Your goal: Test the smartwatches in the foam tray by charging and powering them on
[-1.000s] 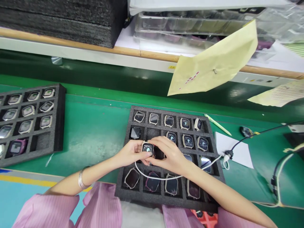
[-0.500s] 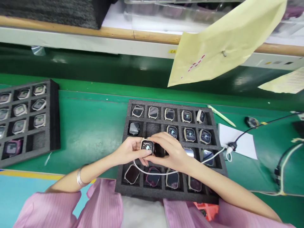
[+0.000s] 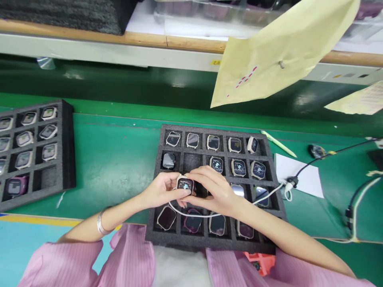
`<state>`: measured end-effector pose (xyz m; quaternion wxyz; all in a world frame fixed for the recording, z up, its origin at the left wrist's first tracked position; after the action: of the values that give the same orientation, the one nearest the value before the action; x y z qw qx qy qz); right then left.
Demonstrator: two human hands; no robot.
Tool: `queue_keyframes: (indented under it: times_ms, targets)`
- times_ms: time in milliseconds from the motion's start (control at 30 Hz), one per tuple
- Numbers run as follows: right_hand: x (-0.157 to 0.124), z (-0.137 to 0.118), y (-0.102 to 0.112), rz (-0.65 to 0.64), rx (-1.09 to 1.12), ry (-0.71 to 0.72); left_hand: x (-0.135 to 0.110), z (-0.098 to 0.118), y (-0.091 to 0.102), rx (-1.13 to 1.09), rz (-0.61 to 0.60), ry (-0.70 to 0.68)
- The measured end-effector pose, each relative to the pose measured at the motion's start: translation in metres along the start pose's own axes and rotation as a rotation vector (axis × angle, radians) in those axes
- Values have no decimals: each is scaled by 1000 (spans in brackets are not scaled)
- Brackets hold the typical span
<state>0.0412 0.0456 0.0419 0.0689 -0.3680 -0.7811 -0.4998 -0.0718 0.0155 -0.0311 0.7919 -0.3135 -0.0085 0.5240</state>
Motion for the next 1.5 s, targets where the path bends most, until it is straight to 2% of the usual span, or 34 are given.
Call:
queue_keyframes:
  times_ms: [100, 200, 267, 367, 433, 500, 733, 900, 1233, 1500]
  targets:
    - [1, -1, 1, 0, 28, -4, -1, 1, 0, 21, 6, -9]
    - [3, 1, 2, -11, 196, -74, -3, 0, 0, 36, -2, -17]
    - [4, 4, 2, -8, 356, -175, -4, -1, 0, 24, -10, -16]
    - [2, 13, -3, 4, 571, -406, -5, -2, -1, 20, -12, -28]
    - [-2, 16, -8, 7, 693, -557, -6, 0, -2, 54, -3, -71]
    - [-4, 16, -12, 16, 775, -642, -8, 4, -3, 117, 2, -140]
    - [-4, 8, -10, 38, 833, -622, -16, 20, -9, 406, -40, -395]
    - [-4, 5, -9, 21, 836, -624, -19, 27, -11, 553, -38, -503]
    - [-5, 5, -11, 20, 832, -626, -20, 33, -13, 603, -23, -594]
    - [-5, 5, -9, 20, 812, -627, -19, 29, -13, 584, -39, -539]
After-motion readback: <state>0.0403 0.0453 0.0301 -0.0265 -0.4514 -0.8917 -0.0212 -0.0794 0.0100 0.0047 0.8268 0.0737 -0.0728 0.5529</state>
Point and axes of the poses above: each hand's wrist, its own x-axis towards the middle knuckle, its own y-axis out of the back of the hand, z = x × y, the point moved 7 cm from there along x, towards the middle knuckle, and after that the axes turned 7 degrees about -x, right-handed, at the moved point
